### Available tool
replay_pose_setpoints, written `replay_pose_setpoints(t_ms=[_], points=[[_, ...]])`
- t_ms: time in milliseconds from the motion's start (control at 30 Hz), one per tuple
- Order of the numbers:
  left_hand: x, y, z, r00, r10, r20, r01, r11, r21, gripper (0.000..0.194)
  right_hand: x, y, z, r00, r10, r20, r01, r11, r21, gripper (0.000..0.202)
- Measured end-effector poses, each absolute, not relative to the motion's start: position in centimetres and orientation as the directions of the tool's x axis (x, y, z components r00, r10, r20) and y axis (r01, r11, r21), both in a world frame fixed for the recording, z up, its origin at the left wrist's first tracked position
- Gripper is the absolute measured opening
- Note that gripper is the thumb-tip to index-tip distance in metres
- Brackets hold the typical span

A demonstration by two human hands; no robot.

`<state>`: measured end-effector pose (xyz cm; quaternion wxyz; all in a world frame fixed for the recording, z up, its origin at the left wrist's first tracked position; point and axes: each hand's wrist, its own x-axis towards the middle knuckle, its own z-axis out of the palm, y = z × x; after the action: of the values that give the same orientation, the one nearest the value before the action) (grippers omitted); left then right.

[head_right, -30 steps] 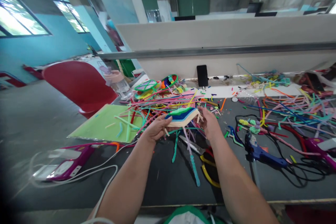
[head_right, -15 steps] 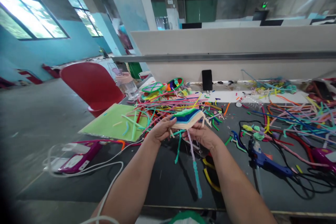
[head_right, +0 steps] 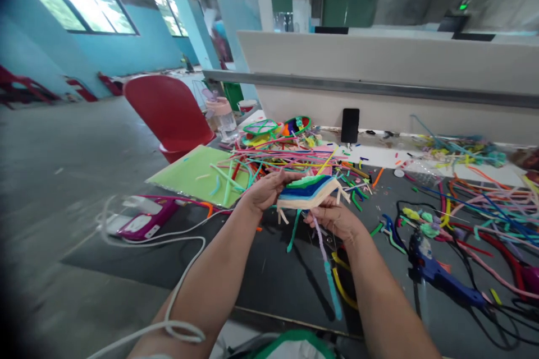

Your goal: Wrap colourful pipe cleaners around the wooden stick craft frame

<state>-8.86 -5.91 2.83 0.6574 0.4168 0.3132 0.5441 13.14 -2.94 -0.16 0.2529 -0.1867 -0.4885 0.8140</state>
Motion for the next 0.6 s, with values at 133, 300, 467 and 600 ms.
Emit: replay_pose_setpoints(t_ms=[133, 300, 467, 600], points=[[-8.5, -5.9, 2.5, 0.192, 0.981, 0.023, -0.434, 0.064, 0.899, 0.050, 13.2, -2.9, -0.2, -0.801, 0.593, -0.083, -0.201, -0.396, -0.896, 0.015], [-8.3, -5.7, 2.1, 0.172, 0.984, 0.037, -0.486, 0.052, 0.872, 0.050, 13.3, -2.6, -0.4, -0.775, 0.624, -0.097, -0.212, -0.402, -0.891, 0.013], [-7.5, -5.5, 1.9, 0.194, 0.981, 0.024, -0.506, 0.079, 0.859, 0.050, 13.5, -2.4, -0.6, -0.745, 0.658, -0.107, -0.224, -0.399, -0.889, 0.015], [-7.2, -5.5, 1.9, 0.202, 0.979, 0.011, -0.485, 0.090, 0.870, 0.044, 14.1, -1.7, -0.6, -0.741, 0.661, -0.117, -0.223, -0.407, -0.886, 0.022]])
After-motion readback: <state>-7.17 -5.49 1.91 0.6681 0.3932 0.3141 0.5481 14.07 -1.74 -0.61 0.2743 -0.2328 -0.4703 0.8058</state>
